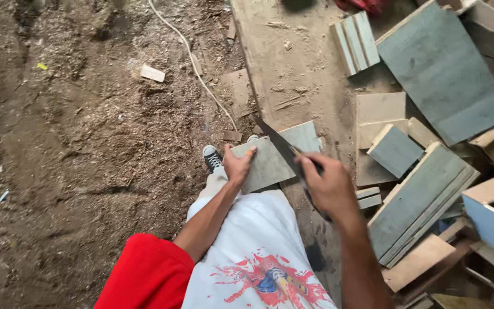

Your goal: The person uses a hand saw to cut a small rectangular piece of wood placed on a wooden workbench. They hold the wood steady with the left hand and saw with the right hand, completing the cut and separating the piece.

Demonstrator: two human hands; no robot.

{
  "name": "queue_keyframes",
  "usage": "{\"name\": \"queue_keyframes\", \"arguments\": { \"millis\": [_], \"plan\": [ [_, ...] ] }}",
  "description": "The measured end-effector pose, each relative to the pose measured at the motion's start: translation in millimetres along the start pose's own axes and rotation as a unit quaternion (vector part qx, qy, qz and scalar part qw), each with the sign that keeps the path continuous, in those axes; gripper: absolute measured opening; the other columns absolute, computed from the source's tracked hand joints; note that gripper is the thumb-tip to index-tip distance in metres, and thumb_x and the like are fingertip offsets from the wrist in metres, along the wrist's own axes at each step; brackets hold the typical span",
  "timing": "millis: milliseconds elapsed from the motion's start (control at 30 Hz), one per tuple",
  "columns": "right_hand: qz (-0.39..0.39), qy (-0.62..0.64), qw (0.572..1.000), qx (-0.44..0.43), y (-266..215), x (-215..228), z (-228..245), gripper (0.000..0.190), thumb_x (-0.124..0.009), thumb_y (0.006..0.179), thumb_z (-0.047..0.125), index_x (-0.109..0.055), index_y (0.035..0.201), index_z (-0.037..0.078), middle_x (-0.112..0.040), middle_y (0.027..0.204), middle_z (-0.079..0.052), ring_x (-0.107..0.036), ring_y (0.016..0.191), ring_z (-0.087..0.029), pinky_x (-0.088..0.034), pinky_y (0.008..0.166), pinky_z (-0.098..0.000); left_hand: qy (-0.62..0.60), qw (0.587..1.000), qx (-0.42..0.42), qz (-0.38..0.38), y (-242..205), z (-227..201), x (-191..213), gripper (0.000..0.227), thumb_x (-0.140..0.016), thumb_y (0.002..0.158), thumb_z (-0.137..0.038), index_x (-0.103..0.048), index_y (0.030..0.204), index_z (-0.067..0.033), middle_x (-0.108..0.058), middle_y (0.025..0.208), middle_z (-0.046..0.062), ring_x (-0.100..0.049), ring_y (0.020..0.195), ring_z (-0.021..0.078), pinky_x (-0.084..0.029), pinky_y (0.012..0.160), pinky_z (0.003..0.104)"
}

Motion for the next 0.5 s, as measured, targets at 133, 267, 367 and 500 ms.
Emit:
{"name": "queue_keyframes", "arguments": {
  "millis": [133, 267, 367, 500],
  "plan": [
    [-0.004, 0.018, 0.998, 0.064, 17, -8, 28, 0.026, -0.059, 0.101, 0.022, -0.077, 0.111, 0.006, -0.075, 0.089, -0.013, -0.071, 0.079, -0.019, -0.054, 0.072, -0.0350, -0.033, 0.999, 0.007, 0.011, -1, -10, 1, 0.082, -0.087, 0.064, -0.055, -0.057, 0.123, -0.0059, -0.074, 0.106, 0.022, -0.072, 0.099, 0.0376, -0.054, 0.088, 0.046],
    [0.112, 0.164, 0.960, -0.197, -25, 44, -4, 0.027, -0.057, 0.099, 0.023, -0.077, 0.111, 0.008, -0.051, 0.054, -0.001, -0.039, 0.039, -0.010, -0.029, 0.036, -0.0289, -0.010, 1.000, 0.026, 0.002, -4, -5, 6, 0.084, -0.088, 0.065, -0.055, -0.055, 0.123, -0.0043, -0.072, 0.108, 0.023, -0.071, 0.101, 0.0402, -0.053, 0.089, 0.048],
    [0.111, 0.200, 0.951, -0.208, -48, 87, -9, 0.027, -0.057, 0.099, 0.017, -0.076, 0.106, -0.001, -0.044, 0.047, -0.002, -0.035, 0.035, -0.010, -0.028, 0.032, -0.0296, -0.006, 0.999, 0.048, 0.011, -9, -5, -3, 0.089, -0.088, 0.066, -0.056, -0.052, 0.129, -0.0040, -0.072, 0.108, 0.025, -0.070, 0.101, 0.0419, -0.053, 0.090, 0.048],
    [0.076, 0.142, 0.960, -0.229, -51, 98, 6, 0.027, -0.059, 0.099, 0.018, -0.076, 0.104, -0.003, -0.048, 0.047, -0.005, -0.036, 0.033, -0.012, -0.027, 0.033, -0.0318, -0.014, 0.997, 0.070, 0.041, -11, -2, -4, 0.087, -0.087, 0.069, -0.056, -0.052, 0.126, -0.0006, -0.072, 0.107, 0.027, -0.071, 0.099, 0.0392, -0.054, 0.089, 0.046]
  ]
}}
Point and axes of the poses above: each hand's wrist, its own y-axis towards the middle knuckle, its own x-axis out of the back of the hand, z = x × y, the point moved 6 cm from there along y, towards the middle knuckle
